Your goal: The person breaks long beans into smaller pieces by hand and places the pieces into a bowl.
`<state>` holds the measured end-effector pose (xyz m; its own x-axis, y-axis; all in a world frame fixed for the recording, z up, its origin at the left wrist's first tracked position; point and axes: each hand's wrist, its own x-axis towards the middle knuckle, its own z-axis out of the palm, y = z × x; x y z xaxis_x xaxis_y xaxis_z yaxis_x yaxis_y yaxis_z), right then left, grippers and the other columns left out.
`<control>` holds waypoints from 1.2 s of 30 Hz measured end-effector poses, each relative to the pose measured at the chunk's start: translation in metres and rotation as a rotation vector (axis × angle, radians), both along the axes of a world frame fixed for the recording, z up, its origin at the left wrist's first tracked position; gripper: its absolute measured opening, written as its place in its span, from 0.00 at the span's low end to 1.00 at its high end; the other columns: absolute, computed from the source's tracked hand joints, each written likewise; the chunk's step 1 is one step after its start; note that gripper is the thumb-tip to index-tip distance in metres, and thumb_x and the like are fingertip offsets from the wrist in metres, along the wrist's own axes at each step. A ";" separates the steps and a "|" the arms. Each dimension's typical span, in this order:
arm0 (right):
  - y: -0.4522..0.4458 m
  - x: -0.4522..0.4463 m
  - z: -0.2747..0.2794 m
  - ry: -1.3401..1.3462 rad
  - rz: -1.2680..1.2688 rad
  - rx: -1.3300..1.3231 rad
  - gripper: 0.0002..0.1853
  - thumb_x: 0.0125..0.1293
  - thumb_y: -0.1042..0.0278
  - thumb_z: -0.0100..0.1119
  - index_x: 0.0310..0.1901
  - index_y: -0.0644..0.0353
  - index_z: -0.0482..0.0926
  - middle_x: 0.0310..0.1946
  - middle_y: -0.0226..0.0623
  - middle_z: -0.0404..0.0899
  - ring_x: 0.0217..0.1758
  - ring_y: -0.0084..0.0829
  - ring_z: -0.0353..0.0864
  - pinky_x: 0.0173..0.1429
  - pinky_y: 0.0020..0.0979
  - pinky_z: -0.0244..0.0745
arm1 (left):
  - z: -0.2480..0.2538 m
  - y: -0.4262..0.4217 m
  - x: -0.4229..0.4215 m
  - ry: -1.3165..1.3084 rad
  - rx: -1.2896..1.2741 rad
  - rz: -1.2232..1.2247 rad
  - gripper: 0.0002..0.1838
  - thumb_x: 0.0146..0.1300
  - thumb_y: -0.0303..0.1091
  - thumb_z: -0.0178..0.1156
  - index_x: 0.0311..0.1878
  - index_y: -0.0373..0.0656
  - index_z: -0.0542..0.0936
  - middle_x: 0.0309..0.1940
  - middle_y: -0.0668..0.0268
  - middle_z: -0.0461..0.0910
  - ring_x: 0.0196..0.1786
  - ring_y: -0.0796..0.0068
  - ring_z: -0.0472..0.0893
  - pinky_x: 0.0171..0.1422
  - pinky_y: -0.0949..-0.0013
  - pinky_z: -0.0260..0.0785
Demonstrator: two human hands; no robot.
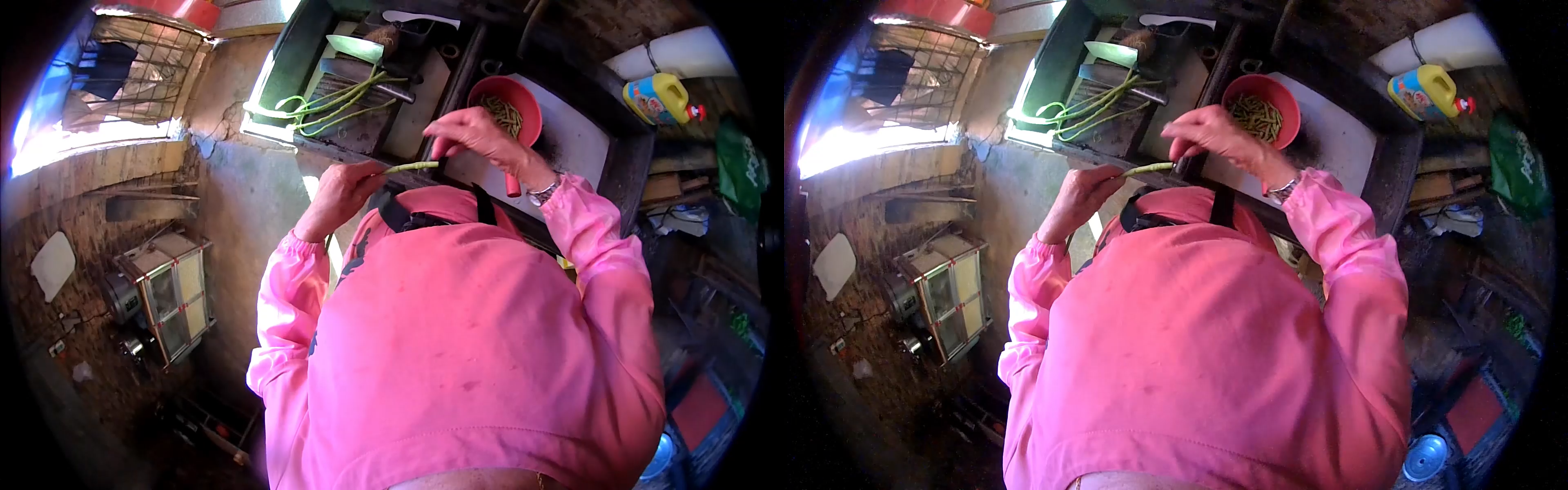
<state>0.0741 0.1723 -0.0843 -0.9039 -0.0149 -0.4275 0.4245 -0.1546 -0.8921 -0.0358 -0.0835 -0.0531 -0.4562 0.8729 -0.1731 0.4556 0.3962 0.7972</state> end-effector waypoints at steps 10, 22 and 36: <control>-0.039 -0.007 0.016 -0.001 0.296 -0.019 0.13 0.65 0.60 0.62 0.32 0.64 0.84 0.22 0.30 0.81 0.28 0.19 0.79 0.35 0.21 0.74 | 0.009 0.011 -0.010 0.195 -0.011 -0.097 0.07 0.61 0.34 0.60 0.38 0.41 0.81 0.27 0.50 0.78 0.34 0.44 0.79 0.34 0.53 0.70; 0.074 0.003 -0.029 0.157 -0.691 -0.123 0.15 0.71 0.58 0.55 0.46 0.64 0.80 0.32 0.35 0.84 0.39 0.23 0.83 0.40 0.16 0.75 | -0.036 -0.018 0.000 -0.497 -0.009 0.330 0.12 0.69 0.37 0.58 0.38 0.37 0.81 0.18 0.73 0.72 0.22 0.86 0.70 0.24 0.77 0.60; 0.013 -0.009 -0.001 0.227 -0.052 0.622 0.20 0.66 0.62 0.62 0.55 0.65 0.79 0.35 0.34 0.86 0.38 0.23 0.83 0.43 0.26 0.77 | -0.017 0.018 -0.004 -0.281 0.062 0.024 0.26 0.58 0.24 0.54 0.62 0.37 0.63 0.23 0.60 0.73 0.28 0.69 0.74 0.35 0.65 0.65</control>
<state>0.0654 0.1850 -0.0850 -0.9655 0.2188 -0.1412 0.2212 0.4032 -0.8880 -0.0396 -0.0650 -0.0702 -0.4184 0.8752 -0.2427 0.2044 0.3511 0.9137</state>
